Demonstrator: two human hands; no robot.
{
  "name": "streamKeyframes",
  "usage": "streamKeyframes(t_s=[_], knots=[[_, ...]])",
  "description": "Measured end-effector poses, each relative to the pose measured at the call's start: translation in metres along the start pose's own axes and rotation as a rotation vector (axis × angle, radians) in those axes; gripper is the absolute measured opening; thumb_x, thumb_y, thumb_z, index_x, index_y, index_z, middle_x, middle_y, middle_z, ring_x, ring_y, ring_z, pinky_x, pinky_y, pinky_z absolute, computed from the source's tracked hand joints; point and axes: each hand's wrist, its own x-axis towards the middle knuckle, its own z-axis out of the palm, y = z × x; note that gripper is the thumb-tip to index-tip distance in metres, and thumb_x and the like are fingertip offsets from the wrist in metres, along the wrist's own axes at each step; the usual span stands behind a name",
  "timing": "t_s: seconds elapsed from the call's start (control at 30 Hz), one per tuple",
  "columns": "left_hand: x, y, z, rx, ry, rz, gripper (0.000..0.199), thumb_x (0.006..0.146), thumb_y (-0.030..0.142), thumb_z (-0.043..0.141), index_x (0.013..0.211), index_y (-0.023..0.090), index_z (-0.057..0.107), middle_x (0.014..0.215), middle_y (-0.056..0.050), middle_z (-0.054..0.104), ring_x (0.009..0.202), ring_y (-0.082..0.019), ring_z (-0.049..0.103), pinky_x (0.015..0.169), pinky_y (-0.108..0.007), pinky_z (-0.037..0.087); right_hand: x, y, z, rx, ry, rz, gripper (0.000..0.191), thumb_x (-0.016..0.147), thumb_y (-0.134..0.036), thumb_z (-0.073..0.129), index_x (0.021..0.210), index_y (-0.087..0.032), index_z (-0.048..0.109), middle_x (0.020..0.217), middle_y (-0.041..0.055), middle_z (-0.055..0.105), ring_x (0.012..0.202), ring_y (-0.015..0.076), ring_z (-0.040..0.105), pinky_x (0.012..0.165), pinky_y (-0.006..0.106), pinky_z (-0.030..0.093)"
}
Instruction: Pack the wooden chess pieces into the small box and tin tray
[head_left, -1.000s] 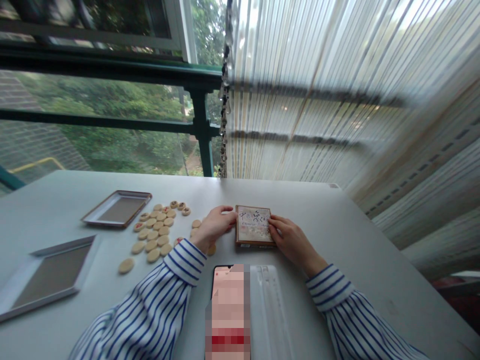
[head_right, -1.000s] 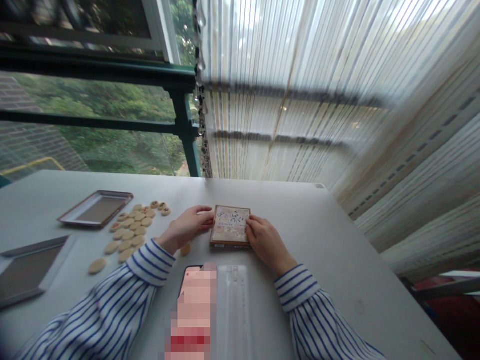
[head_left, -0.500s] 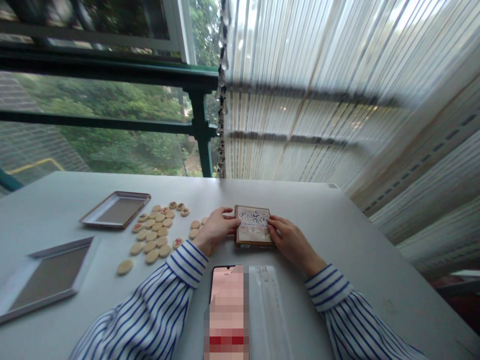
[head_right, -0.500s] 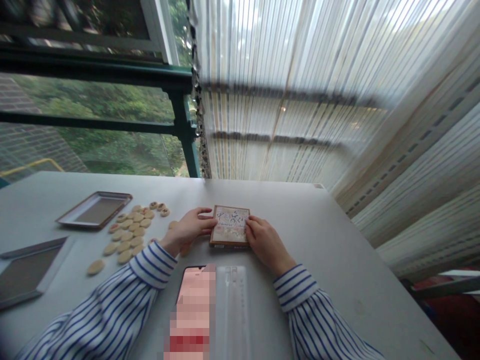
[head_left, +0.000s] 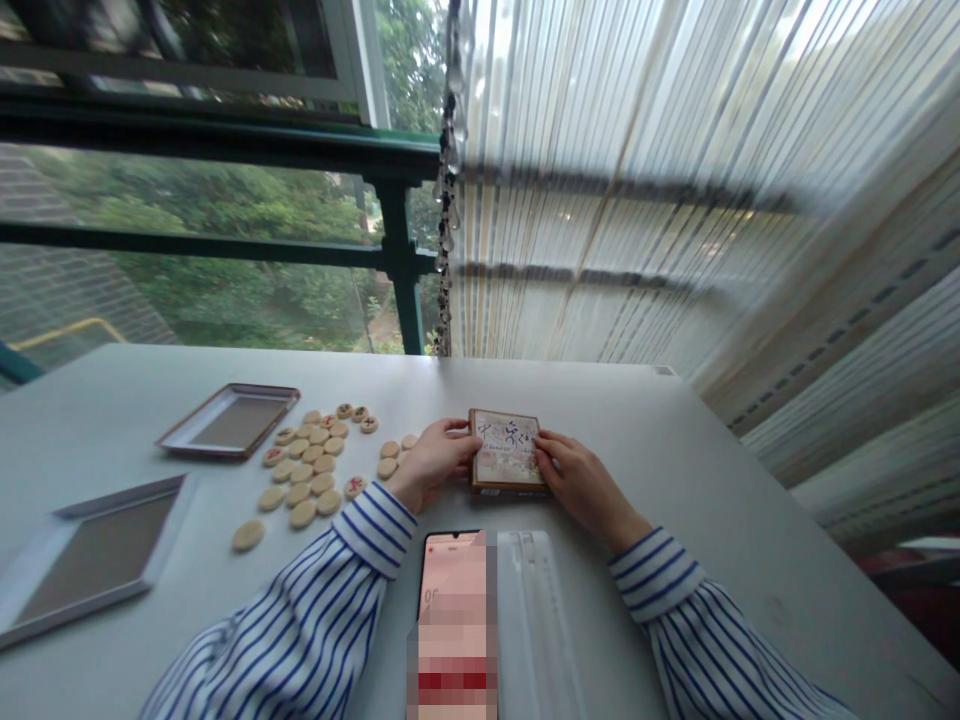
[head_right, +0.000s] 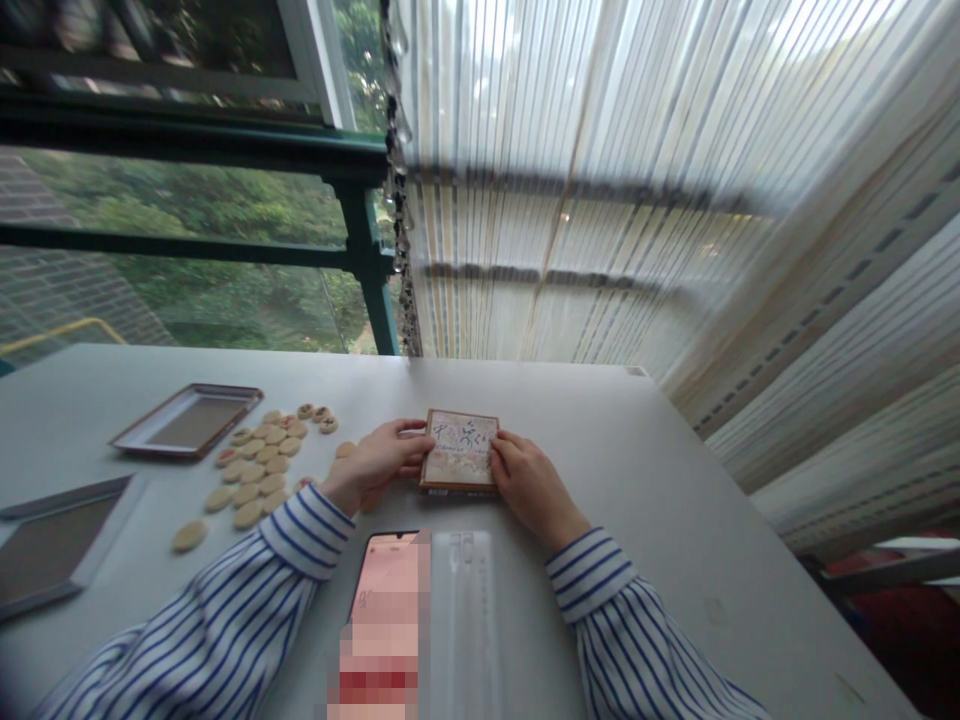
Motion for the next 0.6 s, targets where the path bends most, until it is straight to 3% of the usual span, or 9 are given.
streamKeyframes(t_s=[0.17,0.6], knots=[[0.0014,-0.0031,-0.0003,-0.011,-0.003,0.012,0.044,0.068,0.013,0.066,0.107,0.009,0.047,0.105,-0.016,0.061,0.074,-0.019,0.065,0.060,-0.030,0.054,0.0000,0.0009,0.0010,0.001,-0.002,0.001,0.032,0.086,-0.024,0.039,0.106,-0.012,0.061,0.114,0.0115,0.059,0.105,0.0203,0.053,0.095,0.035,0.041],[0.0042,-0.0068,0.0000,-0.007,0.023,0.016,0.049,0.067,0.011,0.067,0.112,0.007,0.047,0.090,-0.017,0.066,0.073,-0.022,0.066,0.063,-0.033,0.054,-0.0013,0.0013,0.0006,0.123,0.025,0.039,0.032,0.085,-0.024,0.041,0.105,-0.012,0.062,0.114,0.0123,0.058,0.105,0.0202,0.053,0.097,0.035,0.039]])
